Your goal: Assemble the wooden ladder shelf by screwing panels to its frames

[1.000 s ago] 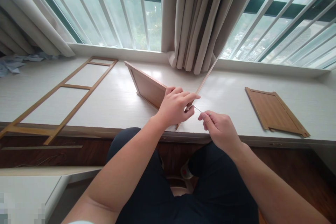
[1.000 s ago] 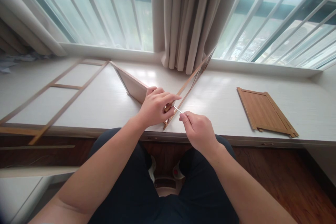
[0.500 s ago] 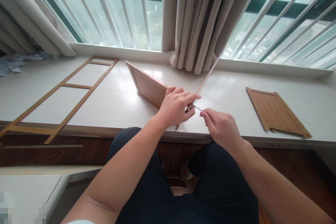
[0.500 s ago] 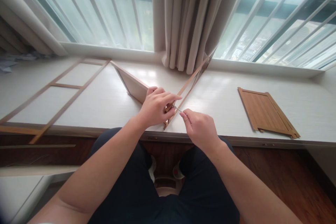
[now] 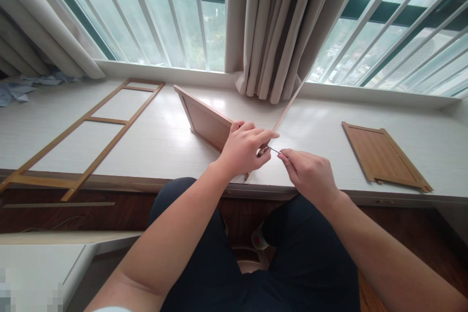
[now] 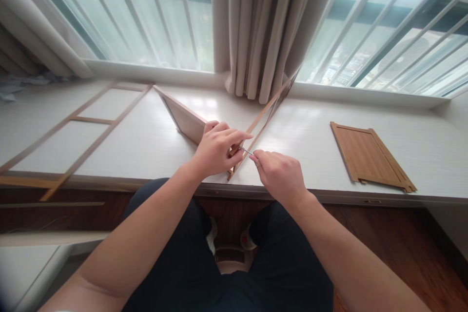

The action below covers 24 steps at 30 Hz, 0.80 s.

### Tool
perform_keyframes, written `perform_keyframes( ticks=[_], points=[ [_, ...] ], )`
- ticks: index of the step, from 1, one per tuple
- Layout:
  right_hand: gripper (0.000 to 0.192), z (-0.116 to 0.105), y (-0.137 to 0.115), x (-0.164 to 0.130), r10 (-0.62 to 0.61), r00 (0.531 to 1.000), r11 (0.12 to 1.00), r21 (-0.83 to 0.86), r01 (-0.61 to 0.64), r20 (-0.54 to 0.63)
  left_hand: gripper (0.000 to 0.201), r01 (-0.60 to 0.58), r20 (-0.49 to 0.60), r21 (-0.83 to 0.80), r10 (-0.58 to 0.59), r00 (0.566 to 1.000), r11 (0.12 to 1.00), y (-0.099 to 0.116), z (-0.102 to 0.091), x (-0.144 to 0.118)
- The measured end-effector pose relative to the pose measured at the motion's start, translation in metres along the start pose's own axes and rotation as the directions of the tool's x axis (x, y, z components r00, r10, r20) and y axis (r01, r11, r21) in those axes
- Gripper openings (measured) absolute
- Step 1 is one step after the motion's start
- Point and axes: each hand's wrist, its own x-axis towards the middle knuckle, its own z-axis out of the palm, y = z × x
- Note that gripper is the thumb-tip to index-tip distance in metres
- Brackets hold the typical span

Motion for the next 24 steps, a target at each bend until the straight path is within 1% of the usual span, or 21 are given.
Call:
perform_keyframes(
  ticks=[4,11,14,17,19,21,24],
  points=[
    [0.035,0.0011,0.0014,0.0004,0.005,1.0,1.0,0.028,-0.005,0.026,0.033,-0.008,-0.011,-0.001,0.007,1.0,1.0,0.0003,-0.0002,0.0],
    [0.041,0.0001,0.0002,0.0023,0.032,0.997,0.996,0.077,-0.038,0.067,0.033,-0.001,-0.007,0.0,0.001,1.0,1.0,0.0009,-0.0009,0.0007],
    [0.043,-0.0017,-0.0004,0.0039,0.096,0.986,0.976,0.182,-0.121,0.138,0.033,-0.005,-0.005,0.004,0.005,1.0,1.0,0.0008,-0.0008,0.0004],
    [0.045,-0.0033,-0.0018,0.0049,0.178,0.953,0.917,0.31,-0.251,0.244,0.033,-0.005,-0.006,0.003,0.005,1.0,1.0,0.001,-0.0009,0.0002],
    [0.046,-0.0039,-0.0029,0.0051,0.212,0.932,0.874,0.37,-0.316,0.295,0.033,-0.004,-0.006,0.001,0.004,1.0,1.0,0.0012,-0.001,0.0001],
    [0.046,-0.0044,-0.0038,0.0053,0.23,0.922,0.85,0.397,-0.347,0.313,0.033,-0.002,-0.004,0.001,0.002,1.0,1.0,0.0012,-0.0011,0.0],
    [0.045,-0.0053,-0.0043,0.0059,0.235,0.926,0.858,0.385,-0.34,0.295,0.033,-0.003,-0.004,0.002,0.003,1.0,1.0,0.0011,-0.0014,-0.0002]
  ],
)
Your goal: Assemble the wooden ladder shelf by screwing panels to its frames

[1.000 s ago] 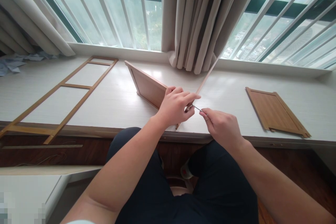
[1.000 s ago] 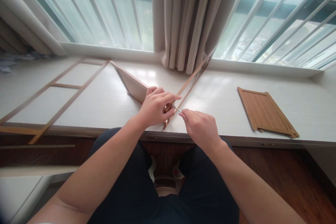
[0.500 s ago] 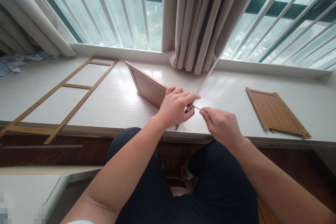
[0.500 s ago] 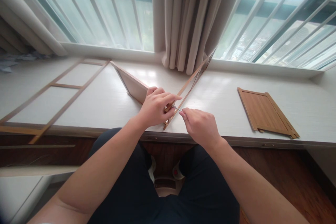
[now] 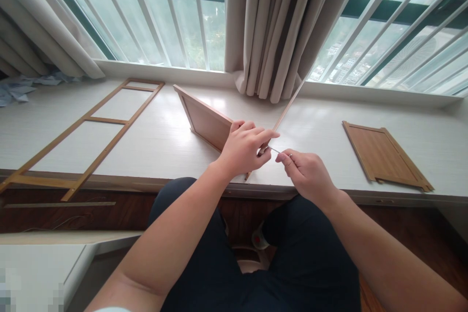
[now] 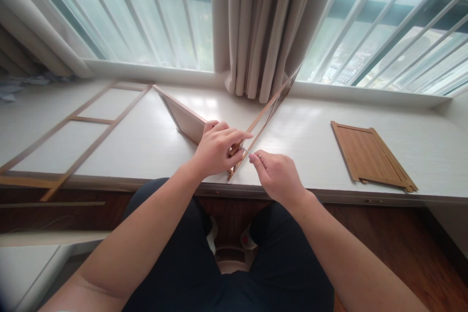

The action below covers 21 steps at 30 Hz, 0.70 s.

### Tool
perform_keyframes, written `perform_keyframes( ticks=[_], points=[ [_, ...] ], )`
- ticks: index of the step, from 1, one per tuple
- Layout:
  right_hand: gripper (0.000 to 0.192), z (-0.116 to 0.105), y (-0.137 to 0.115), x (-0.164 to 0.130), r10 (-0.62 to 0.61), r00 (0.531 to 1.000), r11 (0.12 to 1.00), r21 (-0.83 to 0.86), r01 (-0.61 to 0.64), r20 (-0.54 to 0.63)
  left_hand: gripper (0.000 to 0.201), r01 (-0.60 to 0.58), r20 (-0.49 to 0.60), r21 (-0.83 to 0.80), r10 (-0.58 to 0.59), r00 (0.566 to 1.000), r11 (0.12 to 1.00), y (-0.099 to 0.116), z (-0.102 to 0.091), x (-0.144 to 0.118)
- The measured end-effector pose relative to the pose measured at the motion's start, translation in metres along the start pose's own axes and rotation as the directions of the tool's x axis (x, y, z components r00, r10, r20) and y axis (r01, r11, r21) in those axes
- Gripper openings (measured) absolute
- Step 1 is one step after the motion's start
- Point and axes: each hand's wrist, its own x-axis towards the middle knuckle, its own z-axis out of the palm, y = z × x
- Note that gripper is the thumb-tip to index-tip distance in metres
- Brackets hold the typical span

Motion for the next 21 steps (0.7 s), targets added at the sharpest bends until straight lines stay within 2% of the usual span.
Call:
perform_keyframes(
  ticks=[5,8,10,12,21],
  points=[
    [0.045,-0.001,-0.001,0.001,-0.031,0.999,0.999,-0.043,0.03,-0.034,0.034,0.012,0.02,0.0,-0.012,1.0,1.0,0.0,-0.001,0.0],
    [0.047,-0.001,-0.004,0.001,0.055,0.998,0.986,0.158,-0.057,0.018,0.035,0.014,0.02,-0.004,-0.014,1.0,1.0,0.0,-0.001,0.0],
    [0.049,0.0,-0.007,0.0,0.134,0.988,0.935,0.319,-0.153,0.083,0.035,0.014,0.02,-0.007,-0.014,1.0,1.0,0.0,-0.001,0.0],
    [0.051,0.0,-0.01,0.0,0.18,0.977,0.892,0.399,-0.212,0.117,0.035,0.015,0.021,-0.01,-0.014,1.0,1.0,0.0,-0.001,0.0],
    [0.052,0.001,-0.012,0.0,0.208,0.972,0.874,0.426,-0.234,0.108,0.034,0.001,-0.01,-0.009,-0.001,1.0,1.0,0.0,0.0,0.0]
  ],
)
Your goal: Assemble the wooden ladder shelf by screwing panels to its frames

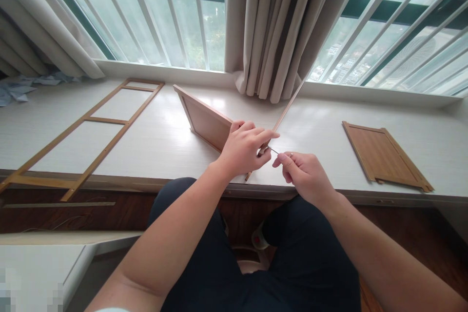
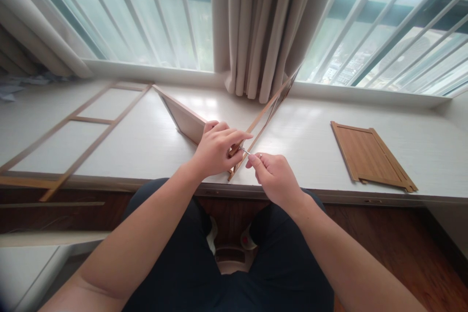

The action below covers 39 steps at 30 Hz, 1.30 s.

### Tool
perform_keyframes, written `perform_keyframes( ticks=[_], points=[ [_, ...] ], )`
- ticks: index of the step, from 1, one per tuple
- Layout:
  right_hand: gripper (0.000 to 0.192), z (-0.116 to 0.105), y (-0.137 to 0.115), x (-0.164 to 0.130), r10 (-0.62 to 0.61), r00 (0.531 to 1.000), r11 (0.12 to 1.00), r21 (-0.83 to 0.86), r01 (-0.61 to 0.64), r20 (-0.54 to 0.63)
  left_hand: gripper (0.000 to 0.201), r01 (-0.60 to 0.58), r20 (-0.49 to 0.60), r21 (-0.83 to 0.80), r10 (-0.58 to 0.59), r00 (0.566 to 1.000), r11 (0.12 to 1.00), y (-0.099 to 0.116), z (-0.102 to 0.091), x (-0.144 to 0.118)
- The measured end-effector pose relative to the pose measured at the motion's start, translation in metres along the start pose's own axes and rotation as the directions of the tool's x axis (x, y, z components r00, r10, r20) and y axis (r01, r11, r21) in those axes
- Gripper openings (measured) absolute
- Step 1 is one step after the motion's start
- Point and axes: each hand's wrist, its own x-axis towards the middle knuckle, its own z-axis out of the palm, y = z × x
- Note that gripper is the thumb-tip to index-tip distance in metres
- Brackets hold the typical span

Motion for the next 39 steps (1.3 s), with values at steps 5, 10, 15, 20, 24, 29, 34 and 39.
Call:
perform_keyframes(
  ticks=[5,10,15,20,24,29,34,39],
  points=[
    [0.05,0.0014,0.0009,0.0026,0.111,0.989,0.957,0.258,-0.133,0.096,0.036,0.002,0.0,-0.002,-0.002,1.0,1.0,-0.0004,0.0002,-0.0001],
    [0.049,0.0022,-0.0006,0.0033,0.149,0.981,0.924,0.336,-0.183,0.126,0.037,0.012,0.016,-0.005,-0.011,1.0,1.0,-0.0004,-0.0001,0.0002],
    [0.048,0.0017,-0.0039,0.0041,0.173,0.972,0.894,0.388,-0.223,0.159,0.036,0.009,0.01,-0.01,-0.009,1.0,1.0,-0.0004,-0.0002,0.0002],
    [0.045,0.0016,-0.0058,0.0052,0.221,0.937,0.774,0.536,-0.338,0.271,0.036,0.009,0.005,-0.009,-0.009,1.0,1.0,0.0002,-0.0004,0.0001],
    [0.044,0.0023,-0.0055,0.005,0.222,0.933,0.747,0.565,-0.349,0.283,0.036,0.021,0.018,-0.005,-0.021,1.0,1.0,0.0008,-0.0008,0.0005],
    [0.041,0.0023,-0.0058,0.005,0.222,0.922,0.708,0.598,-0.376,0.317,0.037,0.022,0.015,-0.004,-0.022,1.0,1.0,0.001,-0.0008,0.0006],
    [0.035,0.0024,-0.0048,0.0063,0.238,0.881,0.577,0.67,-0.467,0.41,0.033,0.004,-0.008,0.006,-0.004,1.0,1.0,0.0005,-0.0002,-0.0003],
    [0.032,0.0025,-0.0059,0.0063,0.257,0.862,0.526,0.685,-0.504,0.438,0.034,0.014,0.007,0.01,-0.014,1.0,1.0,0.0007,-0.0006,-0.0001]
  ],
)
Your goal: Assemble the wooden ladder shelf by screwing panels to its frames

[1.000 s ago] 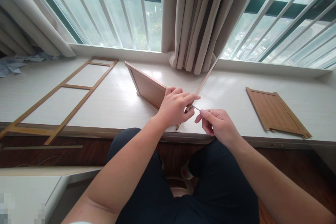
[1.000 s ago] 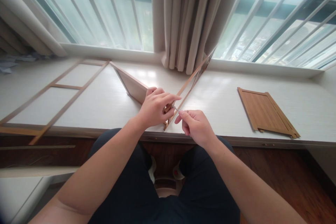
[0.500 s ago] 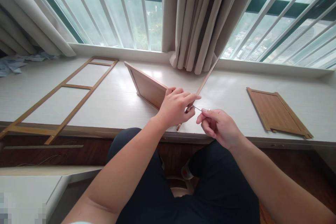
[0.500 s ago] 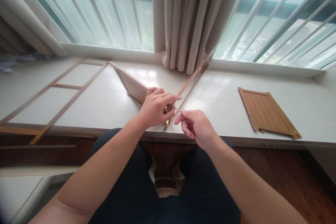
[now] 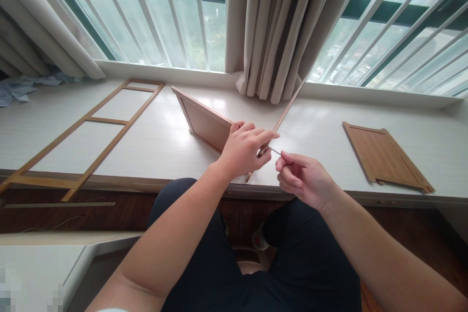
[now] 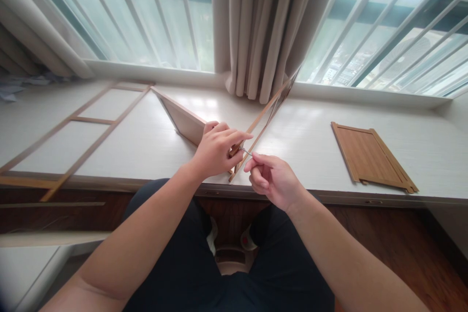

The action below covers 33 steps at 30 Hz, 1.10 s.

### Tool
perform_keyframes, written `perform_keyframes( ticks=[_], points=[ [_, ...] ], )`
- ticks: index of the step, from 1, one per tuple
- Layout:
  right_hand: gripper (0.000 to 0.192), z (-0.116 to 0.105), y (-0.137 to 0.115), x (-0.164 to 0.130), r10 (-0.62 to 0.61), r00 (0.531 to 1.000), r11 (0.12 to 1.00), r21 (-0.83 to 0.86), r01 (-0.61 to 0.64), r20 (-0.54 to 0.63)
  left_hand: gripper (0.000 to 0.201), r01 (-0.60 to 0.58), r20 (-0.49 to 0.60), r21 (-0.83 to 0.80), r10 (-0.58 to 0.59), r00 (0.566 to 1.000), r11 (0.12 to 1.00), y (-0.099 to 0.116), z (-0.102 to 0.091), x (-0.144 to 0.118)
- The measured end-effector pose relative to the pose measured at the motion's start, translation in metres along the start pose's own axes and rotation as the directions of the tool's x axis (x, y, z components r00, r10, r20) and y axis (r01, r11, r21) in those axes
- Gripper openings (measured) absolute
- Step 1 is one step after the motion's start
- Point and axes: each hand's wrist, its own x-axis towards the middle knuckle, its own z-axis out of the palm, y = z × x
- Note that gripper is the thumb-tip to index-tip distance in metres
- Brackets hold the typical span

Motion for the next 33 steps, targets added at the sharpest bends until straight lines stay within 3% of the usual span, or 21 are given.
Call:
perform_keyframes(
  ticks=[6,15,22,33],
  points=[
    [0.036,0.0,-0.002,-0.001,0.038,0.999,0.998,0.054,-0.04,0.034,0.034,0.002,-0.006,0.008,-0.002,1.0,1.0,0.001,0.0,0.0],
    [0.055,-0.005,-0.001,0.0,0.065,0.979,0.955,0.271,-0.117,0.194,0.034,0.014,-0.002,0.019,-0.014,1.0,1.0,0.003,0.0,0.0],
    [0.072,0.008,0.004,-0.003,0.026,0.982,0.892,0.438,-0.107,0.188,0.035,0.014,-0.008,0.027,-0.014,1.0,1.0,0.003,0.0,-0.001],
    [0.063,0.003,0.002,-0.001,0.064,0.977,0.883,0.445,-0.151,0.205,0.035,0.017,-0.001,0.03,-0.017,1.0,0.999,0.003,-0.001,0.0]
  ],
)
